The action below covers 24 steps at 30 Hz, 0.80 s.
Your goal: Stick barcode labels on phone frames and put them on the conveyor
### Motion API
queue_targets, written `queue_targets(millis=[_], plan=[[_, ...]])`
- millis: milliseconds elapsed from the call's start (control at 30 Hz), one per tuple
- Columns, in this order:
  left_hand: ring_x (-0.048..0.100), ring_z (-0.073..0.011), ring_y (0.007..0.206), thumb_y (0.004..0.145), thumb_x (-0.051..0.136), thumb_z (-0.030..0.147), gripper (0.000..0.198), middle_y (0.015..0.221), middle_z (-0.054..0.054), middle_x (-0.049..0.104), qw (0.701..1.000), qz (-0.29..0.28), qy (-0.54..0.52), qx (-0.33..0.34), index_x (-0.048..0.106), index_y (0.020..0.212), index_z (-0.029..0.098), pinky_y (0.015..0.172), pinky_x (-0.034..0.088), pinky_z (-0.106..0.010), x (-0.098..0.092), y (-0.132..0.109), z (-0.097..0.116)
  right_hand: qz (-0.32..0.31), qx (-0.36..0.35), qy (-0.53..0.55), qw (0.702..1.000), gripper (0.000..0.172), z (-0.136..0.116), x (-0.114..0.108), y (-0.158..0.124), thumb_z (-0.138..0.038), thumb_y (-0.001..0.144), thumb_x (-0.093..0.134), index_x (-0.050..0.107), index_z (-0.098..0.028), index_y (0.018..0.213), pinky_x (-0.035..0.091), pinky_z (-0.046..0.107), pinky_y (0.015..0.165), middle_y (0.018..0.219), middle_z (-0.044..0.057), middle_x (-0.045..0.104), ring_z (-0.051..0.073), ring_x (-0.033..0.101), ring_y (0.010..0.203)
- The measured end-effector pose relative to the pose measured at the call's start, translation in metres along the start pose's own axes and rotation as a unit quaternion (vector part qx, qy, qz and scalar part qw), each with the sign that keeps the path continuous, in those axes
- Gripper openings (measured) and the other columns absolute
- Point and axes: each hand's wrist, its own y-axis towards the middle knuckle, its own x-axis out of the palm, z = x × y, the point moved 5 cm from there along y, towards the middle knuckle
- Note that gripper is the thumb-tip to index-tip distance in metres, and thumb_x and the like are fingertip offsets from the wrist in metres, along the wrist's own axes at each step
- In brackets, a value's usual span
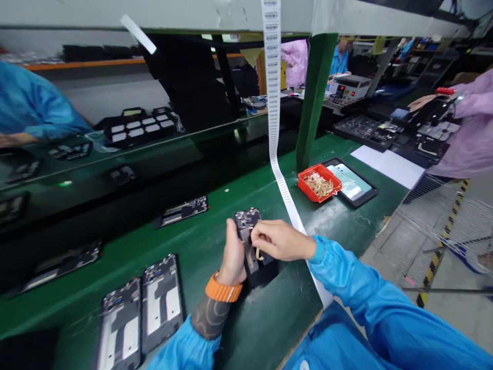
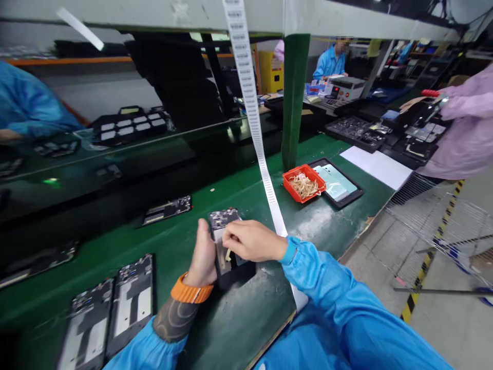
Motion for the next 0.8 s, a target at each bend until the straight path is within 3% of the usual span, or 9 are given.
queue_targets(millis=[67, 167, 233, 300, 433, 500, 600, 700, 800], plan=[[0.07, -0.0267, 0.083, 0.088, 0.024, 0.078, 0.08, 0.089, -0.012, 0.073, 0.999, 0.004, -0.035, -0.013, 0.068, 0.111, 0.015, 0.074, 0.058, -0.039, -0.001, -0.002, 0.007, 0.1, 0.037, -0.011, 0.994, 0.016, 0.023, -0.051, -0.006, -0.024, 0.094, 0.048, 0.057, -0.023, 0.081, 0.045, 0.026, 0.066, 0.076, -0.001, 0.063, 0.015, 0.059, 0.069], [0.07, -0.0265, 0.076, 0.087, 0.023, 0.079, 0.081, 0.09, -0.014, 0.073, 0.998, -0.029, -0.033, -0.052, 0.069, 0.105, 0.014, 0.071, 0.058, -0.041, 0.002, -0.002, 0.004, 0.303, 0.164, -0.176, 0.922, 0.021, 0.085, -0.138, -0.025, -0.026, 0.094, 0.042, 0.059, -0.02, 0.084, 0.042, 0.03, 0.069, 0.079, 0.004, 0.065, 0.019, 0.059, 0.074], [0.07, -0.0268, 0.072, 0.085, 0.029, 0.08, 0.08, 0.09, -0.016, 0.073, 0.99, -0.097, -0.011, -0.104, 0.07, 0.103, 0.012, 0.069, 0.058, -0.041, 0.014, 0.0, -0.011, 0.281, 0.259, -0.291, 0.877, 0.023, 0.13, -0.168, -0.032, -0.027, 0.092, 0.046, 0.059, -0.018, 0.075, 0.039, 0.033, 0.072, 0.072, 0.007, 0.064, 0.022, 0.058, 0.075], [0.071, -0.0274, 0.069, 0.082, 0.032, 0.082, 0.084, 0.089, -0.018, 0.072, 0.97, -0.17, 0.01, -0.173, 0.069, 0.105, 0.01, 0.067, 0.057, -0.041, 0.031, 0.002, -0.032, 0.208, 0.296, -0.37, 0.856, 0.03, 0.165, -0.176, -0.033, -0.032, 0.093, 0.047, 0.059, -0.017, 0.069, 0.037, 0.037, 0.08, 0.072, 0.01, 0.064, 0.025, 0.058, 0.081], [0.07, -0.0245, 0.061, 0.081, 0.026, 0.085, 0.091, 0.078, -0.016, 0.071, 0.949, -0.201, 0.022, -0.243, 0.069, 0.109, 0.01, 0.059, 0.055, -0.034, 0.058, 0.01, -0.061, 0.218, 0.271, -0.414, 0.841, 0.02, 0.178, -0.177, -0.036, -0.028, 0.092, 0.049, 0.063, -0.014, 0.088, 0.035, 0.046, 0.087, 0.099, 0.017, 0.064, 0.031, 0.053, 0.099], [0.068, -0.023, 0.056, 0.083, 0.022, 0.084, 0.091, 0.073, -0.015, 0.07, 0.953, -0.18, 0.022, -0.244, 0.069, 0.11, 0.011, 0.056, 0.054, -0.033, 0.061, 0.016, -0.064, 0.268, 0.234, -0.394, 0.847, 0.018, 0.16, -0.177, -0.046, -0.021, 0.089, 0.051, 0.061, -0.013, 0.101, 0.037, 0.048, 0.089, 0.11, 0.018, 0.06, 0.031, 0.051, 0.104], [0.068, -0.0233, 0.055, 0.082, 0.018, 0.084, 0.094, 0.072, -0.015, 0.07, 0.955, -0.166, 0.012, -0.243, 0.068, 0.112, 0.01, 0.053, 0.053, -0.033, 0.058, 0.022, -0.061, 0.295, 0.161, -0.322, 0.885, 0.01, 0.115, -0.155, -0.076, -0.021, 0.09, 0.051, 0.061, -0.017, 0.092, 0.042, 0.046, 0.088, 0.095, 0.011, 0.062, 0.028, 0.055, 0.095], [0.069, -0.0239, 0.057, 0.082, 0.021, 0.084, 0.094, 0.074, -0.016, 0.071, 0.958, -0.161, 0.001, -0.238, 0.067, 0.116, 0.01, 0.053, 0.054, -0.033, 0.054, 0.024, -0.06, 0.189, 0.103, -0.204, 0.955, 0.011, 0.077, -0.098, -0.113, -0.023, 0.092, 0.054, 0.064, -0.021, 0.089, 0.048, 0.039, 0.081, 0.086, 0.007, 0.065, 0.023, 0.06, 0.085], [0.069, -0.0249, 0.058, 0.085, 0.019, 0.082, 0.093, 0.076, -0.017, 0.072, 0.957, -0.154, -0.004, -0.247, 0.066, 0.118, 0.009, 0.056, 0.056, -0.036, 0.053, 0.024, -0.061, 0.049, 0.081, -0.185, 0.978, 0.021, 0.062, -0.039, -0.138, -0.025, 0.091, 0.06, 0.068, -0.021, 0.11, 0.047, 0.043, 0.089, 0.113, 0.01, 0.069, 0.026, 0.06, 0.104]])
